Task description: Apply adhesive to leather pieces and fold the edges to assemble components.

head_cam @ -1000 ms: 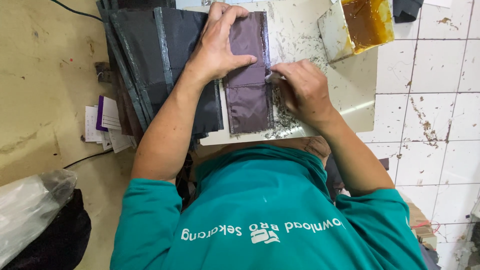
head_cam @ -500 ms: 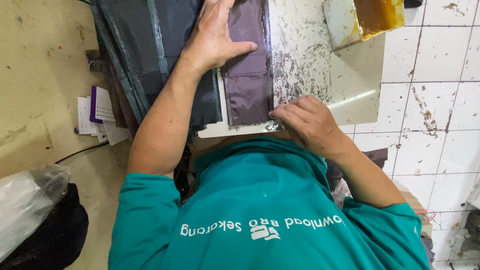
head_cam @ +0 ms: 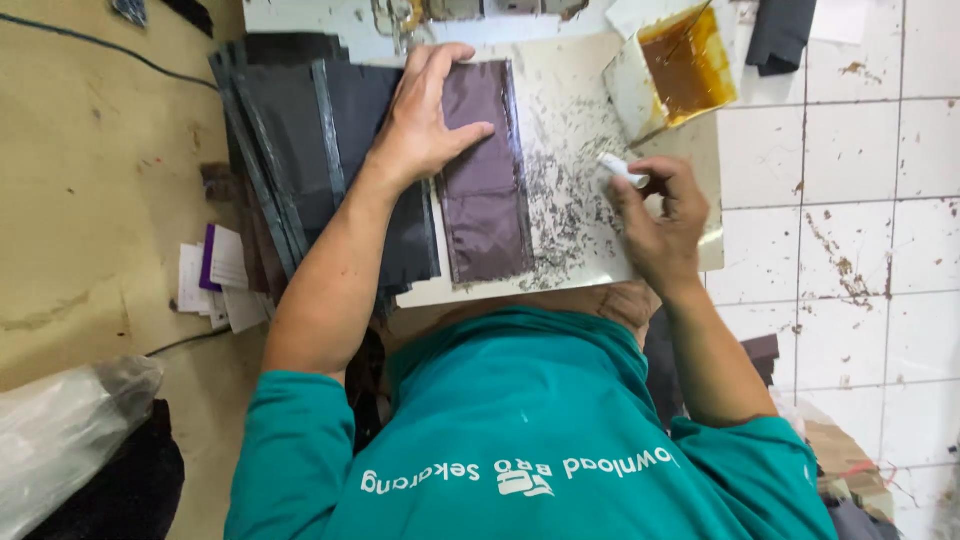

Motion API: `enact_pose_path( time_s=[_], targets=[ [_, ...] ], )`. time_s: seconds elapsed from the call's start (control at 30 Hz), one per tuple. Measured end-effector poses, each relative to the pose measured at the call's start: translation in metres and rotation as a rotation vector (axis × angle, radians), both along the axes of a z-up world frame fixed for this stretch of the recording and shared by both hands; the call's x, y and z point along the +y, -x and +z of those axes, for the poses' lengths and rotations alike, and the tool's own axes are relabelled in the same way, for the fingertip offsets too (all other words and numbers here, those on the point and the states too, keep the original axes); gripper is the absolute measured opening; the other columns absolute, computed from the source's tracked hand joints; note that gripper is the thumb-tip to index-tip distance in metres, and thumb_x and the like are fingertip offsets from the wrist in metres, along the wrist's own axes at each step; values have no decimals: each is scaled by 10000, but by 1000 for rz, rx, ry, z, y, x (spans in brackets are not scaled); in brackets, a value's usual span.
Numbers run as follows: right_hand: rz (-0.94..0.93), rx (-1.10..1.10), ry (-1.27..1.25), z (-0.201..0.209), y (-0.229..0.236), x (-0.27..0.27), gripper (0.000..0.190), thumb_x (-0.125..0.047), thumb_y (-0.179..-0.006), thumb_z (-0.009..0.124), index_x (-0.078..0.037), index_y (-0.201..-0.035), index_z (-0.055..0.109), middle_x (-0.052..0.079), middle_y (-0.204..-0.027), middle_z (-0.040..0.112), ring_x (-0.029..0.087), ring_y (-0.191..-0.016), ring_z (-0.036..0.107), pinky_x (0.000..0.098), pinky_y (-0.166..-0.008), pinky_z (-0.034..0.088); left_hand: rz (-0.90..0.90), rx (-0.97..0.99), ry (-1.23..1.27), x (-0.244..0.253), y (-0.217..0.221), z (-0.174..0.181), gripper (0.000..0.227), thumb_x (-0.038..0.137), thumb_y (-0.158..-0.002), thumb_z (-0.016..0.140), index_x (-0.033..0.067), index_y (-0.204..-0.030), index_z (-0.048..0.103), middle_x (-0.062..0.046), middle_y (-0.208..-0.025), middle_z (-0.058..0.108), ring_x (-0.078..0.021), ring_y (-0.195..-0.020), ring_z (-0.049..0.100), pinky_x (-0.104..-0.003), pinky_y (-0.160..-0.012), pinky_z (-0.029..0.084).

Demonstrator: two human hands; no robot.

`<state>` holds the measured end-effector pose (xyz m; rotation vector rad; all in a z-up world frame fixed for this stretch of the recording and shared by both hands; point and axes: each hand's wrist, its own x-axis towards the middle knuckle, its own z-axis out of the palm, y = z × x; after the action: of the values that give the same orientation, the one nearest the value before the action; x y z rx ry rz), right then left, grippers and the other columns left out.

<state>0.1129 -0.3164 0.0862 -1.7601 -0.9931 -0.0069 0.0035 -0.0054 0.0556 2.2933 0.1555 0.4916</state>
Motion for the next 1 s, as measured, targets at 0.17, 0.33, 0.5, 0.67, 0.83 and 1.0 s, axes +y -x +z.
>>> enact_pose_path(
  time_s=[0.17,0.33,0.5,0.67,0.83,1.0],
  targets=[
    [-117,-132,197,-24,-2,11,145,-107,-1025,714,-27,-1034,594,103,-946,612,226,-779,573,352,-666,451,129,30,3,-5,-1,32,539,128,-915,806,44,-1364,520,-139,-1246,614,-259,-1092,620,-396,-963,491],
    [-174,-370,341,-47,-9,12,179,-156,-1002,713,-26,-1070,610,109,-981,661,259,-825,582,365,-641,445,24,0,-161,-19,16,81,213,81,-964,736,32,-1141,628,-130,-1028,644,-258,-898,624,-374,-780,529],
    [-145,-454,311,-25,2,9,271,-178,-1008,705,21,-1159,599,203,-1172,650,330,-1074,608,401,-883,502,-23,-110,-192,-33,28,120,112,29,-948,735,35,-988,631,-90,-922,600,-246,-814,572,-367,-710,425],
    [18,-239,69,-1,34,4,224,-179,-996,727,-43,-1155,648,111,-1021,664,256,-940,644,330,-824,508,108,-101,175,-30,24,109,96,47,-902,757,76,-992,740,-74,-769,578,-208,-671,665,-281,-600,535],
    [124,-363,85,50,63,36,620,-431,-844,840,-27,-1256,613,142,-1063,658,287,-935,652,368,-779,538,185,-52,316,-44,26,113,72,34,-897,726,26,-958,690,-65,-731,527,-155,-595,632,-296,-517,501],
    [18,-605,278,77,74,81,888,-705,-828,757,3,-1320,542,158,-1045,595,252,-821,638,325,-629,555,213,-36,218,-51,34,123,105,52,-904,704,-14,-923,624,-135,-676,544,-206,-557,576,-367,-480,430]
  ],
)
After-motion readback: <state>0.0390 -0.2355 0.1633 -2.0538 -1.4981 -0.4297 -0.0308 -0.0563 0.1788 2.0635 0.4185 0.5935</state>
